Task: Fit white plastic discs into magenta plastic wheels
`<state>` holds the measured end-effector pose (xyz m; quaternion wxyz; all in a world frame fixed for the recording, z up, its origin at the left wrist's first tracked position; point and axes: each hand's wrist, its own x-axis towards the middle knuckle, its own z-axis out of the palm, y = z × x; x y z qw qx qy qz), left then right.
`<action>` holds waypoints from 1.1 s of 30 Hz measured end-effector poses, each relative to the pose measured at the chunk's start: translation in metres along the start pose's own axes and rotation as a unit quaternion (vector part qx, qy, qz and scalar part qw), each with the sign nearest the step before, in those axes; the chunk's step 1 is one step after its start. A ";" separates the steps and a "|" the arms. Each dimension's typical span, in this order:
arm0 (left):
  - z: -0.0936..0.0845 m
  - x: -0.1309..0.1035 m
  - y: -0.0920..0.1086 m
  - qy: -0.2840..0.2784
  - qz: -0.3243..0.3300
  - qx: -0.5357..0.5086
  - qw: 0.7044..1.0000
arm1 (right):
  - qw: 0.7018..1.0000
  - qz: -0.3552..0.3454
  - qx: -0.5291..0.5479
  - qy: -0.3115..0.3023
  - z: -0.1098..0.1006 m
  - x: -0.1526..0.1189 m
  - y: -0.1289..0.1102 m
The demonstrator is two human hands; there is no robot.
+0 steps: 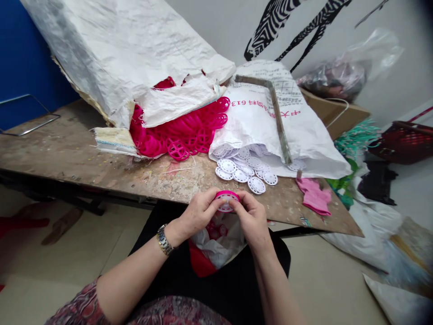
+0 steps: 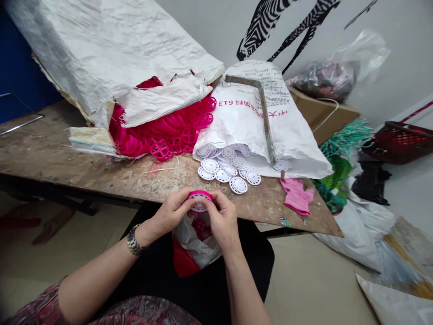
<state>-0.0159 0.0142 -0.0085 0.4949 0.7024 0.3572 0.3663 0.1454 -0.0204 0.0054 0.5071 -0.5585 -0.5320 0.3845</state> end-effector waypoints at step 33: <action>0.000 -0.007 -0.001 -0.092 0.075 0.115 0.986 | 0.989 0.030 -0.126 -0.066 -0.029 -0.026 -0.004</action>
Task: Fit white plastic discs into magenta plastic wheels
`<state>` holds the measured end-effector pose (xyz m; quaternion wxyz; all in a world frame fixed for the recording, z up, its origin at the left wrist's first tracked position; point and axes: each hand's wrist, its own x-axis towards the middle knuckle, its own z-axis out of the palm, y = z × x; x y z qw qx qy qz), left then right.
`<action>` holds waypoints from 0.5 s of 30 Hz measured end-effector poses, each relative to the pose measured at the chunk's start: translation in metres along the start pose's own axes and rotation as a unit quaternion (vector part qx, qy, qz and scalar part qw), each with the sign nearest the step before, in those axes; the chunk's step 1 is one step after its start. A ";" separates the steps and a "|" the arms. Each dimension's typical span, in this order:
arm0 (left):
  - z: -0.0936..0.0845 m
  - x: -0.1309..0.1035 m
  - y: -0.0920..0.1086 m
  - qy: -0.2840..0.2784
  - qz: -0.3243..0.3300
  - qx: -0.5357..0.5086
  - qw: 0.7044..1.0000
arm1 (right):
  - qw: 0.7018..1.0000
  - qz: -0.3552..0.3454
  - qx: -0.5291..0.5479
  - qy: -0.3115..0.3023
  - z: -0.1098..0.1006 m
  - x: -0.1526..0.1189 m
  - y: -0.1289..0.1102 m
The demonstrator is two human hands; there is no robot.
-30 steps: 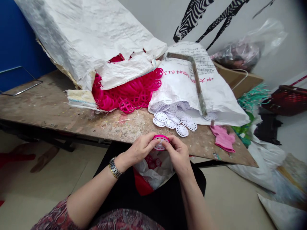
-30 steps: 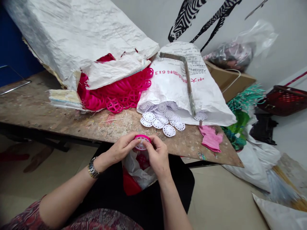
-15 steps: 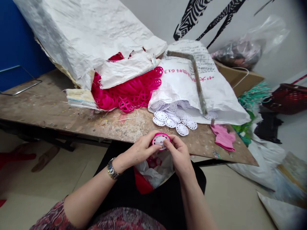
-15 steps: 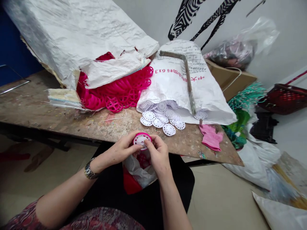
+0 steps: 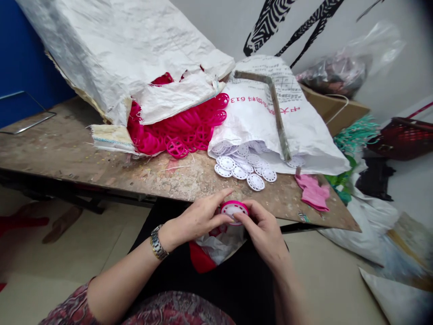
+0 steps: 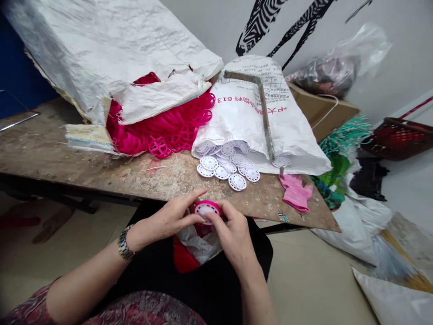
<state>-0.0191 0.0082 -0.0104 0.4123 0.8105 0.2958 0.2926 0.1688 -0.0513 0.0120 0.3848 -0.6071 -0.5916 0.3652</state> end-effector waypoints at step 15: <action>-0.012 0.005 -0.009 0.131 -0.006 0.044 0.990 | 0.908 -0.142 -0.338 0.203 -0.046 0.041 0.049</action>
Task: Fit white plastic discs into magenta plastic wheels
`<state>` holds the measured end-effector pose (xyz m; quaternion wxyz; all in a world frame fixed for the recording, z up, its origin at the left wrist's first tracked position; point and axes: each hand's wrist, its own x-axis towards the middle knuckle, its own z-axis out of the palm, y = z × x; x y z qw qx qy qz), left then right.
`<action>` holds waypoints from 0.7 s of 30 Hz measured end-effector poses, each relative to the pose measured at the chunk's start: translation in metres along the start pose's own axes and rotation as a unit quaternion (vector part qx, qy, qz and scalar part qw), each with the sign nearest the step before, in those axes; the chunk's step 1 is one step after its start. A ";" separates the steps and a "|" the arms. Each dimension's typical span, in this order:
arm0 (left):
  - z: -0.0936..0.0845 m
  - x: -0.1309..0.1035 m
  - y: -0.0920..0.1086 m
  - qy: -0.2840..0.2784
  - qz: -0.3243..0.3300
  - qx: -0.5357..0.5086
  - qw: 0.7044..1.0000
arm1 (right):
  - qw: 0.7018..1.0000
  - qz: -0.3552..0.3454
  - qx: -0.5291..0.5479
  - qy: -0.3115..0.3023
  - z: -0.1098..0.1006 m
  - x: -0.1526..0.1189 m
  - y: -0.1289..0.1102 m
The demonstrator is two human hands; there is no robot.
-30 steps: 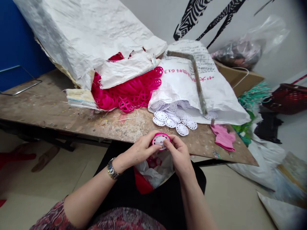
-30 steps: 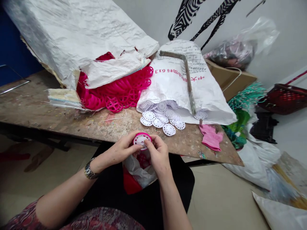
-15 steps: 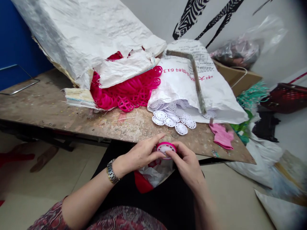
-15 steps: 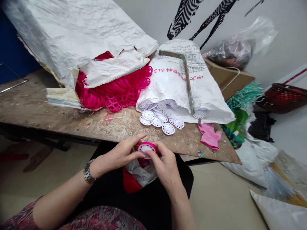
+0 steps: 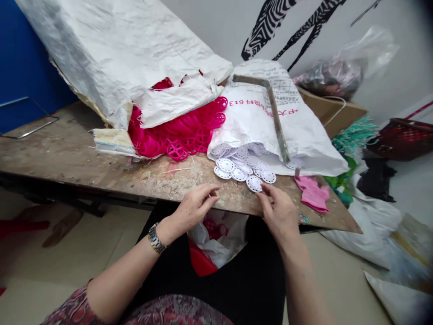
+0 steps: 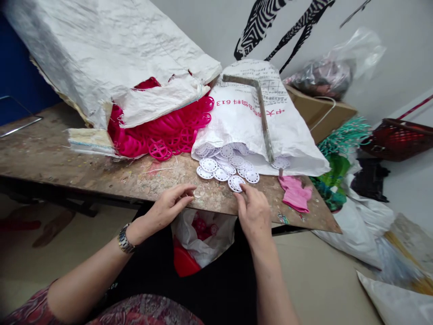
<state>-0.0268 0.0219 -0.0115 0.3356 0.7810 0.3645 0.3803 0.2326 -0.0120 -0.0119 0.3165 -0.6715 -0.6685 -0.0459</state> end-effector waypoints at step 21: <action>0.012 0.017 0.013 -0.088 -0.225 -0.342 0.908 | 0.988 -0.134 -0.060 0.050 0.005 0.016 -0.003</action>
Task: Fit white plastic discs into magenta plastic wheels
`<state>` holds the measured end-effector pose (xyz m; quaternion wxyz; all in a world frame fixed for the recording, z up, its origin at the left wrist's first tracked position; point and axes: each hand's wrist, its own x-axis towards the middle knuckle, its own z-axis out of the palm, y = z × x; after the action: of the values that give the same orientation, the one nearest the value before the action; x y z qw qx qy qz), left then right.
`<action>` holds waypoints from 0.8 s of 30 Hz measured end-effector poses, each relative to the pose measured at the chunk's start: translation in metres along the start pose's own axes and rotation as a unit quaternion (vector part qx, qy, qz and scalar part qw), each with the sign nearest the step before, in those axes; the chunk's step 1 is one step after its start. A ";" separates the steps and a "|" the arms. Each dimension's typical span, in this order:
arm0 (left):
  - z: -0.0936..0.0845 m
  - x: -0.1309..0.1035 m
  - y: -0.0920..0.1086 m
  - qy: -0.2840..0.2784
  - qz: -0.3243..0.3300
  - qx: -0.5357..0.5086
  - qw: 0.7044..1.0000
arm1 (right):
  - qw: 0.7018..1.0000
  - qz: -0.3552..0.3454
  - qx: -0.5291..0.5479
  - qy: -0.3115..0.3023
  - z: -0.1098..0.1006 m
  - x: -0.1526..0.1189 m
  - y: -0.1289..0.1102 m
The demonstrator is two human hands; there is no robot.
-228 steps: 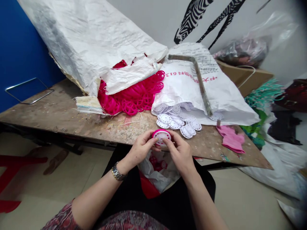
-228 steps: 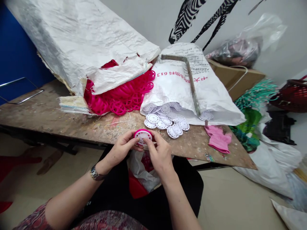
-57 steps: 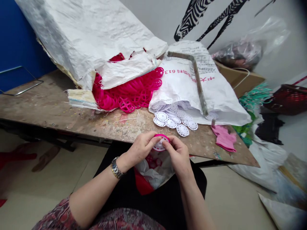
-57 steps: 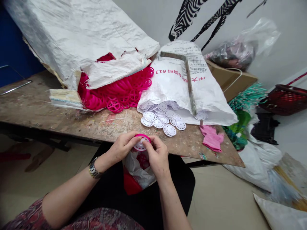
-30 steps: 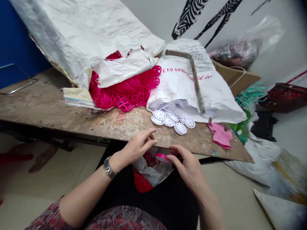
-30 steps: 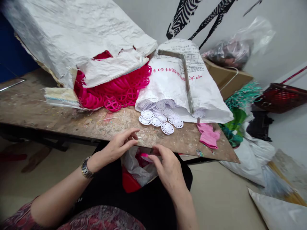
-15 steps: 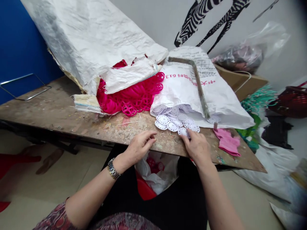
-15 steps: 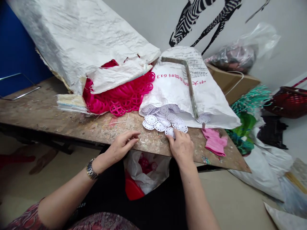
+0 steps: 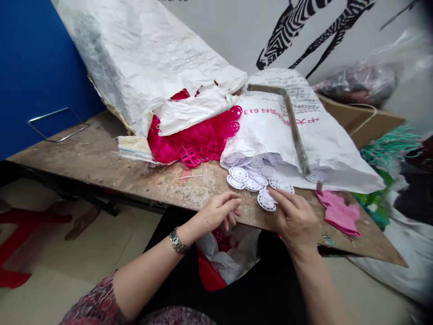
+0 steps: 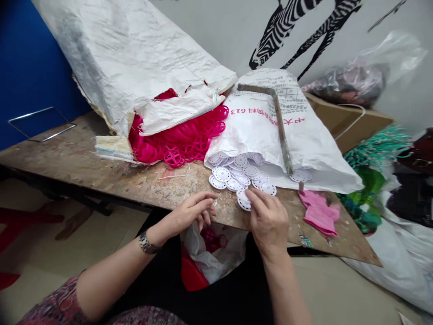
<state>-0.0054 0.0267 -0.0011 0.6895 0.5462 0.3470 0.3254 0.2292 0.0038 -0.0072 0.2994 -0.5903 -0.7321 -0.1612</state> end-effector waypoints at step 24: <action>-0.071 0.011 0.045 0.189 0.160 0.670 0.699 | 0.844 0.292 0.441 -0.084 0.005 -0.007 -0.068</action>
<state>-0.0616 0.0816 0.0302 -0.0017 0.8382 0.5038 0.2086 0.1633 -0.0158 -0.0069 0.4986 -0.5937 -0.5419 0.3243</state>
